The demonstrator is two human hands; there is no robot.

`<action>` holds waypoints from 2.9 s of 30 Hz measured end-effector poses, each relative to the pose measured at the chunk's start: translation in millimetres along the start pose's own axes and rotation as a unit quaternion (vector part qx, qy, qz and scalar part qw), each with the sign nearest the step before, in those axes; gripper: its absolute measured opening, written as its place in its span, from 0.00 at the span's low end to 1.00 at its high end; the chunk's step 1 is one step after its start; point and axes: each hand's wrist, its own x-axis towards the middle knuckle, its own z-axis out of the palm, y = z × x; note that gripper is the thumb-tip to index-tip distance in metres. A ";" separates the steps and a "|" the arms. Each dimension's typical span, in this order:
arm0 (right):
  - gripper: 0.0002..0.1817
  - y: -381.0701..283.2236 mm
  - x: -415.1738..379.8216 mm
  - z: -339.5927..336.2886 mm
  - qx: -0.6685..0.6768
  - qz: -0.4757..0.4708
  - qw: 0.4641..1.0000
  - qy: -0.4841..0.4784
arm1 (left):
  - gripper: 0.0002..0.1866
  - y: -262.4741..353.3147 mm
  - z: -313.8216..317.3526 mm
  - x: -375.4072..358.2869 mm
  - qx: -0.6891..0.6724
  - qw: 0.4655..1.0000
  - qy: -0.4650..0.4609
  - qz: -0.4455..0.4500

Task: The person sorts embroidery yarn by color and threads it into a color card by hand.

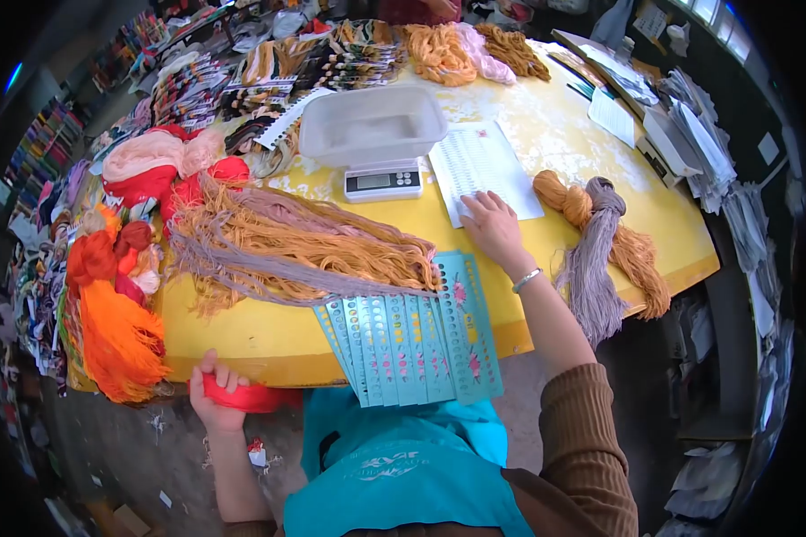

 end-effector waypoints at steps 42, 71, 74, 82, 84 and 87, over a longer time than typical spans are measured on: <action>0.34 -190.2 -52.3 -69.6 0.473 -0.272 0.833 -0.094 | 0.39 -36.4 138.1 -16.8 0.802 0.558 -0.048 0.206; 0.24 -293.4 -189.6 -28.5 0.520 -0.219 0.765 -0.310 | 0.19 1.7 106.3 -59.6 0.007 0.986 0.169 0.005; 0.28 -294.9 -186.8 -27.8 0.546 -0.250 0.758 -0.255 | 0.21 35.8 99.9 -62.2 0.025 0.997 0.053 0.057; 0.17 -287.7 -182.4 -27.0 0.563 -0.198 0.757 -0.266 | 0.18 48.5 60.9 -46.4 0.346 0.919 0.174 0.077; 0.16 -286.5 -181.3 -25.0 0.561 -0.196 0.757 -0.271 | 0.17 58.2 62.1 -53.9 0.316 0.934 0.152 0.072; 0.13 -289.8 -181.5 -19.3 0.569 -0.199 0.751 -0.268 | 0.18 84.7 61.1 -67.4 0.107 0.985 0.104 0.088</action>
